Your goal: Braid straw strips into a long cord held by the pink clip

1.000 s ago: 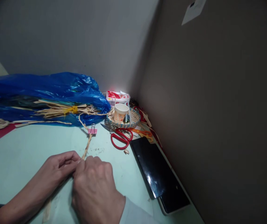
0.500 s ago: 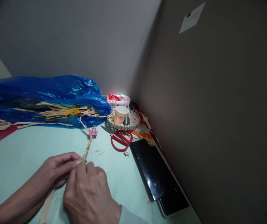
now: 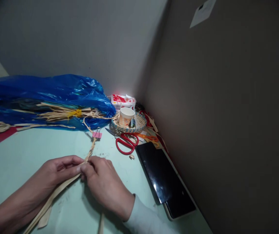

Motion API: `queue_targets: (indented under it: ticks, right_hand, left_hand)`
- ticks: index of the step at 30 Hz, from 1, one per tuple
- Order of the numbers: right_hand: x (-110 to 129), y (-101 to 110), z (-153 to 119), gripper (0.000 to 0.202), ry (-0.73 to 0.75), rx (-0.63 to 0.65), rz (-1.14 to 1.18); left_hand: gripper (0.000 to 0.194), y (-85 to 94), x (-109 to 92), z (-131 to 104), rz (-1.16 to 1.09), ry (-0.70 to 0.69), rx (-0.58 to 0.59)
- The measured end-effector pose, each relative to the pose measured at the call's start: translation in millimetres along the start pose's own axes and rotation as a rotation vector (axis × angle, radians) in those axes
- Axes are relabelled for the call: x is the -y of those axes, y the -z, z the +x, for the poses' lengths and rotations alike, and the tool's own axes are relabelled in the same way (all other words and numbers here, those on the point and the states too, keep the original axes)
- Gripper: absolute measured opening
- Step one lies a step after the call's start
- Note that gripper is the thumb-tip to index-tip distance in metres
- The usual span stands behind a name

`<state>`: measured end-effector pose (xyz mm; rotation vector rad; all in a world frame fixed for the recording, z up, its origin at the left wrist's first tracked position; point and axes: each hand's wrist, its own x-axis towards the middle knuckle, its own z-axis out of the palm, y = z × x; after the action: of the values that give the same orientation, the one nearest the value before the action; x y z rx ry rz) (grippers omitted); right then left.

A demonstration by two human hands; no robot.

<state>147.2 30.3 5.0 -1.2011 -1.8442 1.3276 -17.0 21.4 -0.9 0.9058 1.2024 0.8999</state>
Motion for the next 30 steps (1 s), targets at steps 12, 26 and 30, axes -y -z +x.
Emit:
queue_targets:
  ticks: [12,26,30]
  right_hand:
    - [-3.8,-5.2,-1.5,0.031,-0.019,-0.172,0.079]
    - [-14.1,-10.1,1.4,0.025,-0.071,-0.075,0.366]
    - [-14.2,-9.7,2.7,0.022,-0.102,-0.111,0.409]
  left_hand:
    - [0.031,-0.2,-3.3,-17.6,0.740,-0.272,-0.218]
    - [0.032,-1.0,35.7,-27.8,1.587,-1.388,-0.250]
    - [0.028,-3.7,21.3,-26.5,1.193,-1.106,-0.207]
